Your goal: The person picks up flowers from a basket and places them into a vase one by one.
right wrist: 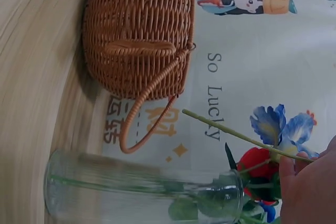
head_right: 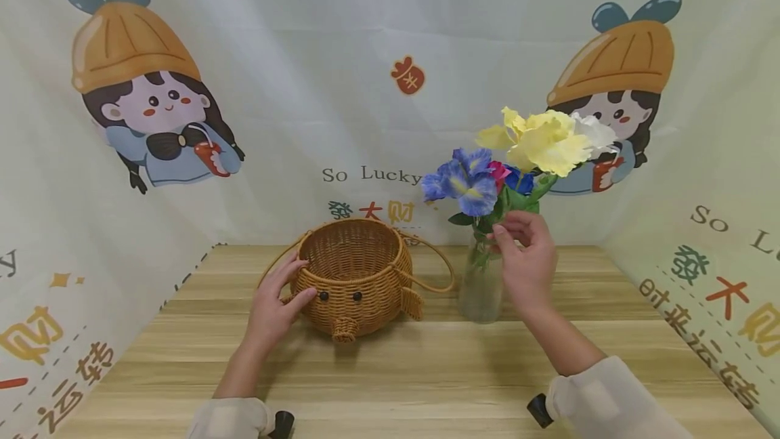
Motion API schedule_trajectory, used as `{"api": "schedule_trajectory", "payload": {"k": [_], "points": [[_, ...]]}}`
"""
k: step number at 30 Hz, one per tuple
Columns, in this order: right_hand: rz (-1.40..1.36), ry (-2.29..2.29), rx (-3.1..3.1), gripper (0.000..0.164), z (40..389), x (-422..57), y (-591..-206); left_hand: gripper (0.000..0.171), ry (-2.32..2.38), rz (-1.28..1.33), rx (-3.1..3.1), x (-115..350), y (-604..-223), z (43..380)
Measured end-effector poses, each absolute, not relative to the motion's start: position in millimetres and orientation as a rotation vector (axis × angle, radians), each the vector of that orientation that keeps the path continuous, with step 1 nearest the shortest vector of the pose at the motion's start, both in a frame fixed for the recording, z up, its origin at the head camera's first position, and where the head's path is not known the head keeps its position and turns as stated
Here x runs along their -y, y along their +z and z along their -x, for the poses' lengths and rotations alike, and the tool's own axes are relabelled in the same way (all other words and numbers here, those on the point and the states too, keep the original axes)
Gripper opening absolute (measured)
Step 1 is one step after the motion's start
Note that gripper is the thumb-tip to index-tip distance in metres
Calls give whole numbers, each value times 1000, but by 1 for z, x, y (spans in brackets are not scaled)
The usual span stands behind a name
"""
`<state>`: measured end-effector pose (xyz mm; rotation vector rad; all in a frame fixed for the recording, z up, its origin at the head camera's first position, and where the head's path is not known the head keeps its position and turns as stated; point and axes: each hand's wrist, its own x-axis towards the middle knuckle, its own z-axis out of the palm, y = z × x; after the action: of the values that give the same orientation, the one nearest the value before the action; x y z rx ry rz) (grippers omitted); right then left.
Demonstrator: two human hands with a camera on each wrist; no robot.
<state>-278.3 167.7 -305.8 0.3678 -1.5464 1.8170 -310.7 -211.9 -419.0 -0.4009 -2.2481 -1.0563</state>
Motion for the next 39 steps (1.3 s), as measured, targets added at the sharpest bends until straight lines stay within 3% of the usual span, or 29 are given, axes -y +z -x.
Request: {"api": "schedule_trajectory", "payload": {"k": [16, 39], "points": [[-287, 1713, 1544, 17, 272, -194, -316, 50, -1065, 406, 2244, 210, -418, 311], [-232, 1731, 1252, 17, 285, -200, -276, 51, -1061, 401, 2238, 211, -419, 309]]}}
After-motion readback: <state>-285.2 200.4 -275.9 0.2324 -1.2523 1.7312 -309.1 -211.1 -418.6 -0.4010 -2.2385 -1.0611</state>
